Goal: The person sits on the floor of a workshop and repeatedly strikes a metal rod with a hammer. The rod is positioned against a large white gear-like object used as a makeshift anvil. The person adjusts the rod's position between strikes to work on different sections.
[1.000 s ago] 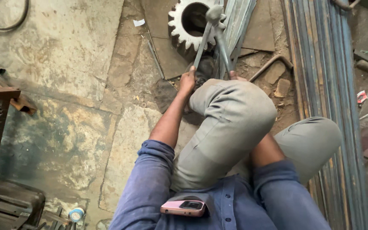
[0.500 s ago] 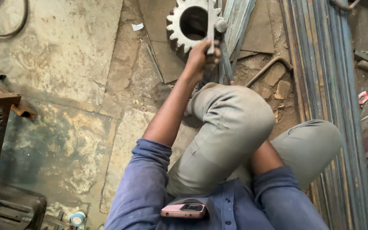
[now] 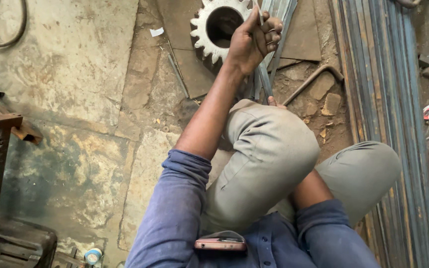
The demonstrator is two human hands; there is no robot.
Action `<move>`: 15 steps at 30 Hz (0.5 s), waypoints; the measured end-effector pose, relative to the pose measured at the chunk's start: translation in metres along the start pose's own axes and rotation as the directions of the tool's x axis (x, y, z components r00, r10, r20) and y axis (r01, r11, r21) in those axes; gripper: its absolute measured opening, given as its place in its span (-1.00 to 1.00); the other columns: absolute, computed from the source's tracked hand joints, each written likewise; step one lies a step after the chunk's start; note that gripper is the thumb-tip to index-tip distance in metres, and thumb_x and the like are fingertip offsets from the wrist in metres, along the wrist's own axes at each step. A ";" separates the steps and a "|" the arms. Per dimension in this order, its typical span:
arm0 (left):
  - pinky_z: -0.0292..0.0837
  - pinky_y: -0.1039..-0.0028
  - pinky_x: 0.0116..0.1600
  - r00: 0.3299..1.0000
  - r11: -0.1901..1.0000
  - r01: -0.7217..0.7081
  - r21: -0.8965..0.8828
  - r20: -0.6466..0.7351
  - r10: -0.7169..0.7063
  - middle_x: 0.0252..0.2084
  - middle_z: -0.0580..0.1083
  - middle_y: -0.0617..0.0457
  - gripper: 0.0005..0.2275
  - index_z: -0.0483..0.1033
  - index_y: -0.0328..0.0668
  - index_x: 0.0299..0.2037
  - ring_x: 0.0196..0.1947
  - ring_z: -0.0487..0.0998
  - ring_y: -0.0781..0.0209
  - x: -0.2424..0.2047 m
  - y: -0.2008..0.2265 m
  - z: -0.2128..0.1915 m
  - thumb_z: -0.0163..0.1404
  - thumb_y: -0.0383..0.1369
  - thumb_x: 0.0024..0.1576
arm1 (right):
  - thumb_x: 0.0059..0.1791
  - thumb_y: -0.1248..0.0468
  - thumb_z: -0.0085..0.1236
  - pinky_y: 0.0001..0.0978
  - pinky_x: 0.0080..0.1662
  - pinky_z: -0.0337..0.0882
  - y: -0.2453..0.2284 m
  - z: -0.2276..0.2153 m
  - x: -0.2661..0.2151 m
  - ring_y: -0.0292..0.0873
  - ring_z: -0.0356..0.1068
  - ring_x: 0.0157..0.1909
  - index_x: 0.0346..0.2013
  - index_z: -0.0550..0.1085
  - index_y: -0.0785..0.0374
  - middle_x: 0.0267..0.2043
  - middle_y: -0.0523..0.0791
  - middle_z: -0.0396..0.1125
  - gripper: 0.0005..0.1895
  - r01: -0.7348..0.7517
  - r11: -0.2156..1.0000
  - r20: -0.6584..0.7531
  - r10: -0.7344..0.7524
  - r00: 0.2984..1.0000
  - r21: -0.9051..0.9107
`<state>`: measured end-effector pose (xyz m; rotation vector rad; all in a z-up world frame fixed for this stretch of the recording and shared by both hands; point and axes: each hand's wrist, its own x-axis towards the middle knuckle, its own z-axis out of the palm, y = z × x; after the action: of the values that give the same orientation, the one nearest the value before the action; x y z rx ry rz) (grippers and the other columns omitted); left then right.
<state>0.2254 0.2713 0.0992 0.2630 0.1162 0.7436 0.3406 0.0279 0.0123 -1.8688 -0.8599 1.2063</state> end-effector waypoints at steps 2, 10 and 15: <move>0.44 0.36 -0.16 1.000 1.000 0.008 0.011 0.004 -0.009 -0.12 0.58 -0.08 -0.66 0.34 -0.05 -0.02 -0.24 0.59 0.13 -0.002 0.005 0.005 -0.30 0.00 0.36 | 0.14 -0.19 -0.03 -0.22 -0.49 0.11 0.001 -0.001 0.000 -0.30 0.04 -0.58 -0.68 0.27 0.16 -0.67 -0.22 0.10 -0.35 0.002 1.000 0.001 -0.002 1.000 0.006; 0.46 0.35 -0.18 0.997 0.997 0.036 0.062 -0.071 -0.032 -0.12 0.59 -0.12 -0.64 0.34 -0.12 0.04 -0.24 0.60 0.11 -0.008 0.009 -0.004 -0.29 -0.02 0.37 | 0.16 -0.18 -0.06 -0.20 -0.45 0.16 0.003 -0.006 0.000 -0.27 0.09 -0.55 -0.64 0.31 0.20 -0.65 -0.19 0.14 -0.34 -0.061 0.998 0.006 0.061 0.998 -0.008; 0.51 0.40 -0.29 0.980 0.976 0.068 0.205 -0.196 -0.027 -0.25 0.60 -0.07 -0.57 0.49 -0.27 -0.12 -0.34 0.61 0.19 -0.007 0.000 -0.002 -0.18 0.01 0.36 | 0.16 -0.20 -0.06 -0.21 -0.45 0.16 -0.001 -0.003 -0.003 -0.28 0.10 -0.54 -0.63 0.32 0.21 -0.64 -0.18 0.15 -0.34 -0.042 0.999 0.013 0.042 0.999 -0.010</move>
<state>0.2200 0.2665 0.0976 0.3886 0.3853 0.7081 0.3426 0.0252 0.0155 -1.8972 -0.8385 1.2439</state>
